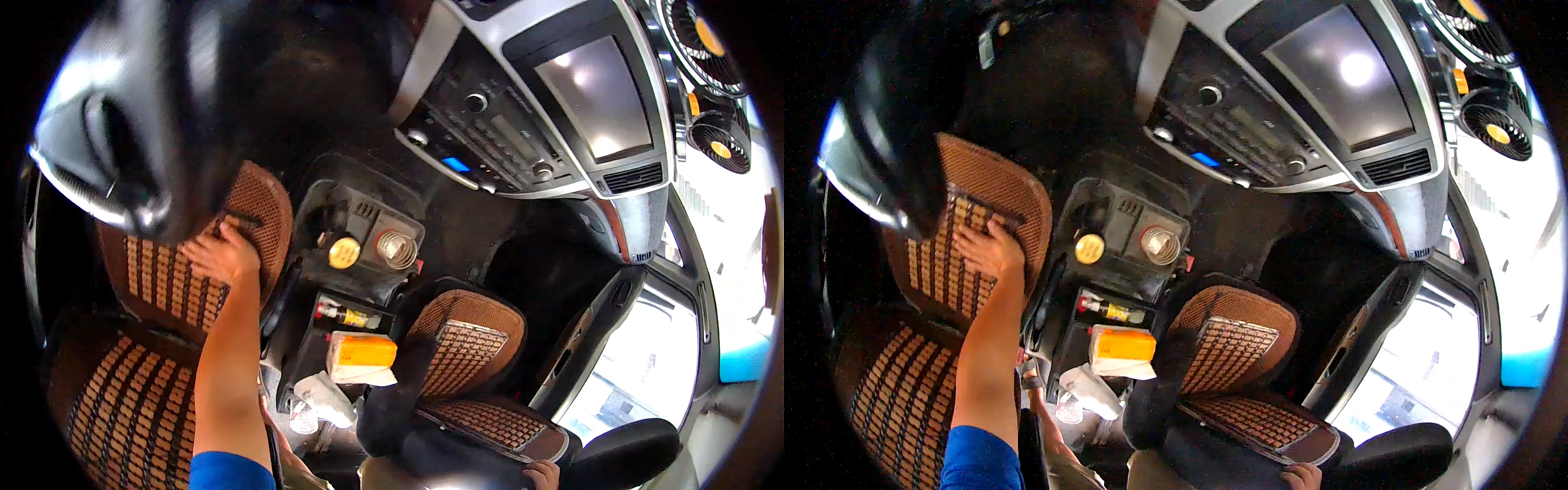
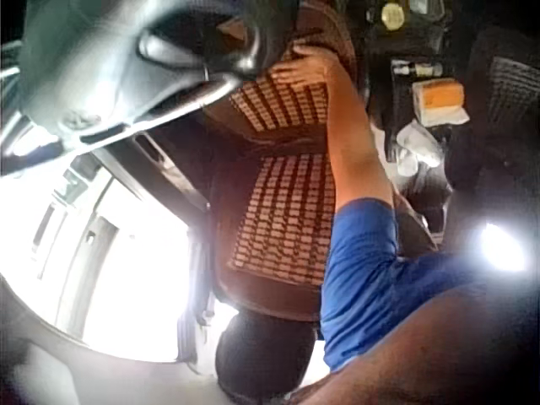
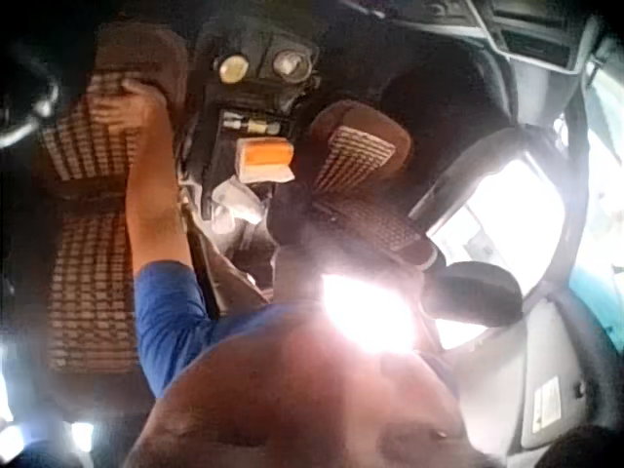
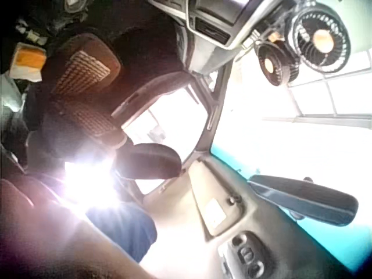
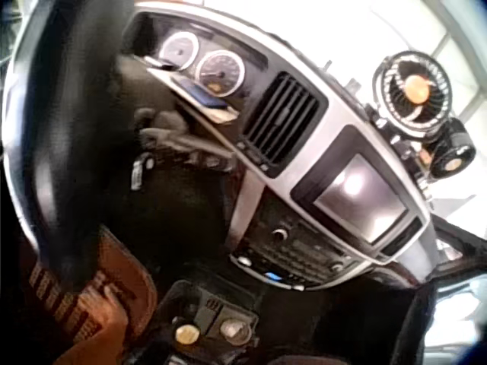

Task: The person connects a manifold gauge set to a car's air conditioning system, handles a canister of refrigerant, and سپس sits in the driver's seat to check the interior controls and seat cushions.

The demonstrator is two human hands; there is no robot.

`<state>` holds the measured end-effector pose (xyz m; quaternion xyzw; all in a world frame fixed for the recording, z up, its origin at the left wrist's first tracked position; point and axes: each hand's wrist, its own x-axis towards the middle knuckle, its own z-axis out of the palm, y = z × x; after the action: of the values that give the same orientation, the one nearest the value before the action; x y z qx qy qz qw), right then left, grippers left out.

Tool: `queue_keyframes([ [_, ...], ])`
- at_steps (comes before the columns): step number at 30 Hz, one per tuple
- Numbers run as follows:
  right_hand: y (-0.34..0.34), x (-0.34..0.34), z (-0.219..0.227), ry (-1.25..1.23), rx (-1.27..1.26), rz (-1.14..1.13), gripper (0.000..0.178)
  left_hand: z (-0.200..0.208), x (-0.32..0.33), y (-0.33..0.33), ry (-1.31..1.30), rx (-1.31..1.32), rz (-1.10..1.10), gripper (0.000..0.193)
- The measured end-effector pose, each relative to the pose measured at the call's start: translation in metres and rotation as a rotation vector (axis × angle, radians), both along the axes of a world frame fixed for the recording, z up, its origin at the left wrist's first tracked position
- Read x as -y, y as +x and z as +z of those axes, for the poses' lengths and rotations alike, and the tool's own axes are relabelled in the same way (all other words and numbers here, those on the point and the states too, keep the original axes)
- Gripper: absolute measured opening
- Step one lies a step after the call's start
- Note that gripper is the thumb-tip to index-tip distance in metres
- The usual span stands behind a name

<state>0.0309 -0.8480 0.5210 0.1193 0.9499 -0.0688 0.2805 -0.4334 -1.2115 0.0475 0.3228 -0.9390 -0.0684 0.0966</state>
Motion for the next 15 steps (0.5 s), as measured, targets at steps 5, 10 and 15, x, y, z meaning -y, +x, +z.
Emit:
queue_keyframes([
  [5,0.014,-0.001,-0.002,-0.001,0.054,-0.035,0.020,-0.005,-0.002,-0.002,-0.009,0.022,0.022,0.072],
  [10,0.030,0.001,-0.003,-0.015,0.094,-0.068,0.022,-0.014,0.000,-0.005,-0.072,-0.020,0.010,0.074],
  [15,0.054,0.003,-0.003,-0.031,0.087,-0.096,0.023,-0.009,-0.005,-0.006,-0.034,0.025,0.029,0.075],
])
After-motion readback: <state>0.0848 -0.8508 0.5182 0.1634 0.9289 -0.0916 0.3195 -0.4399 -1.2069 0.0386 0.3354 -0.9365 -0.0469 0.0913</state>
